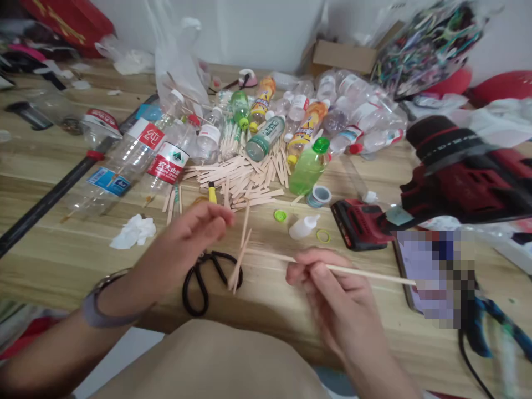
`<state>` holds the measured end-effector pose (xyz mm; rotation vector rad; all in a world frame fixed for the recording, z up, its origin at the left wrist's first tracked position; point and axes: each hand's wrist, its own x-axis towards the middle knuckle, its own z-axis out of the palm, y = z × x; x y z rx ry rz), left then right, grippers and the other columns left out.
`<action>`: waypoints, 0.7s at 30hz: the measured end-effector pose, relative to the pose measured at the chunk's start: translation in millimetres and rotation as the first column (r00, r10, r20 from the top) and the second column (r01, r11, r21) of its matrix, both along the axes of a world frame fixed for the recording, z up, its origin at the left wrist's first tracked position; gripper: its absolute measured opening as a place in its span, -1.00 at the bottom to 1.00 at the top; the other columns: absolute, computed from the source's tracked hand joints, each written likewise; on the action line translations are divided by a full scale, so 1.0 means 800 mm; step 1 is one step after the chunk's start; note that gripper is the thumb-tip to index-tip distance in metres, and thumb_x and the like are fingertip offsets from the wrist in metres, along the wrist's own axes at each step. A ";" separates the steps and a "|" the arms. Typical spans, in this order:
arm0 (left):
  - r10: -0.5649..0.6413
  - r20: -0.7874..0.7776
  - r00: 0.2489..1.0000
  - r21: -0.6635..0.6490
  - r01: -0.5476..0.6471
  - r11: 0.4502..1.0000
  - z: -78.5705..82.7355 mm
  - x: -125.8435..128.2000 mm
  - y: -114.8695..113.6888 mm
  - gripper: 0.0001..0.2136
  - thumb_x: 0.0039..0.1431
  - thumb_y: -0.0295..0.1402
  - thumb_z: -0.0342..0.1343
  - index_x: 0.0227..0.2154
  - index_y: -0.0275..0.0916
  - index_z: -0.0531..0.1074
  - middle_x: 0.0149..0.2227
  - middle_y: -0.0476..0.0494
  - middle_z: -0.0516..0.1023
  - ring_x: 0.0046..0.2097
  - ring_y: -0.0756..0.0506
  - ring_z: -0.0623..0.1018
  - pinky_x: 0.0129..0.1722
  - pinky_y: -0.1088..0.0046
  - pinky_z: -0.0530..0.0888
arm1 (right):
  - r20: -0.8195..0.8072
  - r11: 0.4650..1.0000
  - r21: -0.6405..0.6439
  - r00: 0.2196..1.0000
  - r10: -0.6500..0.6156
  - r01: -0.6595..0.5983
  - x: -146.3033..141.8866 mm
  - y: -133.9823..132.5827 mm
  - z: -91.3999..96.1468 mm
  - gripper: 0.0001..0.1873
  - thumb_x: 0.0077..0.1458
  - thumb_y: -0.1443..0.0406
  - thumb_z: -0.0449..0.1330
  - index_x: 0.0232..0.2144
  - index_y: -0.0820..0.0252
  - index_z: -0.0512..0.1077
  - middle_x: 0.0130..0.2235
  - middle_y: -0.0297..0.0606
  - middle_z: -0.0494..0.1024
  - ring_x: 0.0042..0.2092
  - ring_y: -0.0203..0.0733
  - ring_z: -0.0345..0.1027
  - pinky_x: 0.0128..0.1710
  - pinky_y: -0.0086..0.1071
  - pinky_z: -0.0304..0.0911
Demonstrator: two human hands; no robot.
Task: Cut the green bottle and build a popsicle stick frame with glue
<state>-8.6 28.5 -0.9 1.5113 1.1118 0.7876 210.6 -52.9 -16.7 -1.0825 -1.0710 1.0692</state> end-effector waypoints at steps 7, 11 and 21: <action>-0.206 0.236 0.950 0.000 0.212 0.977 -0.017 0.011 -0.027 -0.76 0.28 -0.14 0.10 -0.17 -0.12 0.57 -0.18 -0.07 0.51 -0.15 -0.07 0.48 -0.22 0.44 0.37 | -0.621 0.949 -0.278 0.781 -0.061 -0.147 -0.023 0.007 -0.029 -0.83 -0.11 0.24 0.49 -0.44 0.11 0.59 -0.54 -0.42 0.52 -0.51 -0.44 0.40 -0.43 -0.64 0.40; -0.246 0.183 0.952 -0.012 0.252 0.968 -0.004 0.006 -0.029 -0.80 0.30 -0.23 0.08 -0.24 -0.15 0.58 -0.21 -0.06 0.55 -0.18 -0.05 0.48 -0.22 0.47 0.36 | -0.639 0.913 -0.354 0.766 -0.075 -0.205 -0.025 0.006 -0.038 -0.80 -0.14 0.20 0.50 -0.45 0.10 0.59 -0.53 -0.39 0.54 -0.51 -0.45 0.40 -0.43 -0.66 0.38; -0.245 0.176 0.953 -0.296 0.288 0.911 -0.003 0.000 -0.013 -0.79 0.16 -0.16 0.13 -0.35 -0.20 0.44 -0.40 -0.02 0.46 -0.39 -0.03 0.43 -0.39 0.45 0.34 | 0.774 0.991 0.014 0.629 0.071 -0.130 0.004 -0.035 0.008 -0.82 0.27 0.28 0.10 -0.28 0.02 0.52 -0.41 -0.26 0.52 -0.38 -0.16 0.44 -0.44 -0.36 0.35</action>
